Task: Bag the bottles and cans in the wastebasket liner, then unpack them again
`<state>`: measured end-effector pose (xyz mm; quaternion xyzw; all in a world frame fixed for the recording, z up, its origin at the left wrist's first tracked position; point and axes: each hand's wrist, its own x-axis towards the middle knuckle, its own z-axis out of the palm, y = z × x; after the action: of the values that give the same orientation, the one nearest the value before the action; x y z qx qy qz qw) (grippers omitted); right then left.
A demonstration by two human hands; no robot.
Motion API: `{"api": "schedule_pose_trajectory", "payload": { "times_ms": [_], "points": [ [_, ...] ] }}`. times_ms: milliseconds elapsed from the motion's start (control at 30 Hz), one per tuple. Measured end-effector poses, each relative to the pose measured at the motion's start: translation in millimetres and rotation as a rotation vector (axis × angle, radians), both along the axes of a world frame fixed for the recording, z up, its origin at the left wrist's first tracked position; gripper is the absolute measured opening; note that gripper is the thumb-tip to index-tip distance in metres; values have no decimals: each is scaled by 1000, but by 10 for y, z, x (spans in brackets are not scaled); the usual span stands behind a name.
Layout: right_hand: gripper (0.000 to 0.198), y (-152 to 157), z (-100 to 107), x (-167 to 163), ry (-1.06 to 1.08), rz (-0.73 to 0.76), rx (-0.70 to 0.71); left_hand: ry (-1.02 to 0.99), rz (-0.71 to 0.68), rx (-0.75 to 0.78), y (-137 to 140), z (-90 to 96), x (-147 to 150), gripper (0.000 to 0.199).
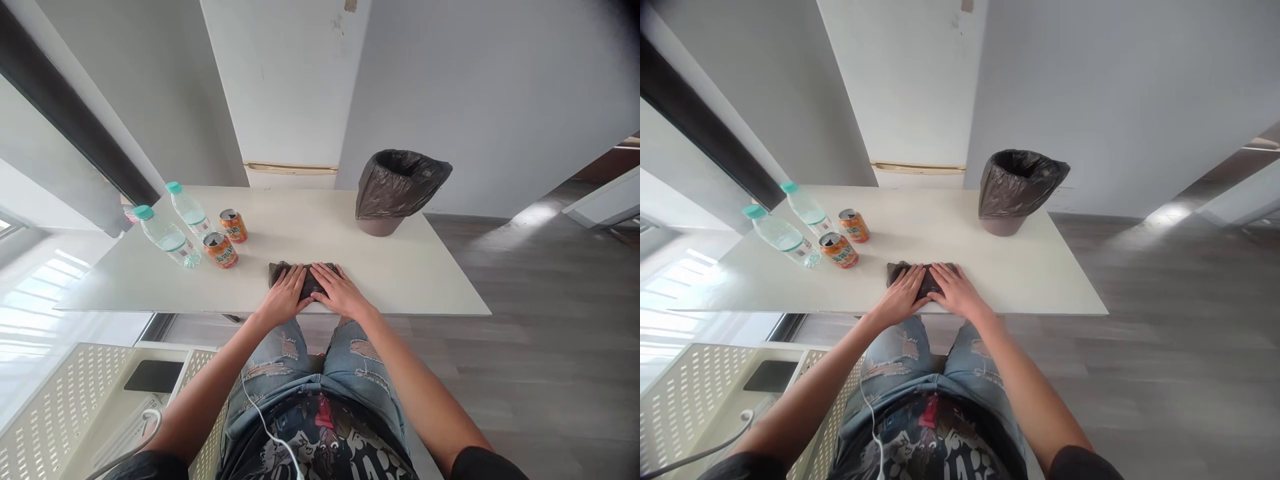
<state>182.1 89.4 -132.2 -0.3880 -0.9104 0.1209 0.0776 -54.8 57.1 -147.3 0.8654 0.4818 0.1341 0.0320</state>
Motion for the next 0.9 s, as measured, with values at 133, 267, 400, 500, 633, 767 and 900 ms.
{"api": "schedule_pose_trajectory", "payload": {
  "times_ms": [133, 267, 400, 500, 633, 767, 900],
  "points": [
    [70, -15, 0, 10, -1, -26, 10, 11, 20, 3, -57, -24, -127, 84],
    [62, -24, -15, -3, -19, -108, 1, 12, 23, -12, -71, -4, -266, 84],
    [64, -21, -56, -26, -36, -146, 19, 20, 28, -54, -54, 58, -397, 74],
    [65, -15, -76, -31, -47, -147, 31, 34, 61, -67, -38, 87, -461, 69],
    [67, -16, -77, -36, -48, -151, 46, 55, 120, -52, -28, 50, -544, 80],
    [69, -22, -65, -43, -67, -158, 44, 28, 191, -46, -34, 59, -666, 91],
    [70, -14, -92, -40, -90, -154, 55, -204, 232, -16, -96, 302, -516, 93]
  ]
}}
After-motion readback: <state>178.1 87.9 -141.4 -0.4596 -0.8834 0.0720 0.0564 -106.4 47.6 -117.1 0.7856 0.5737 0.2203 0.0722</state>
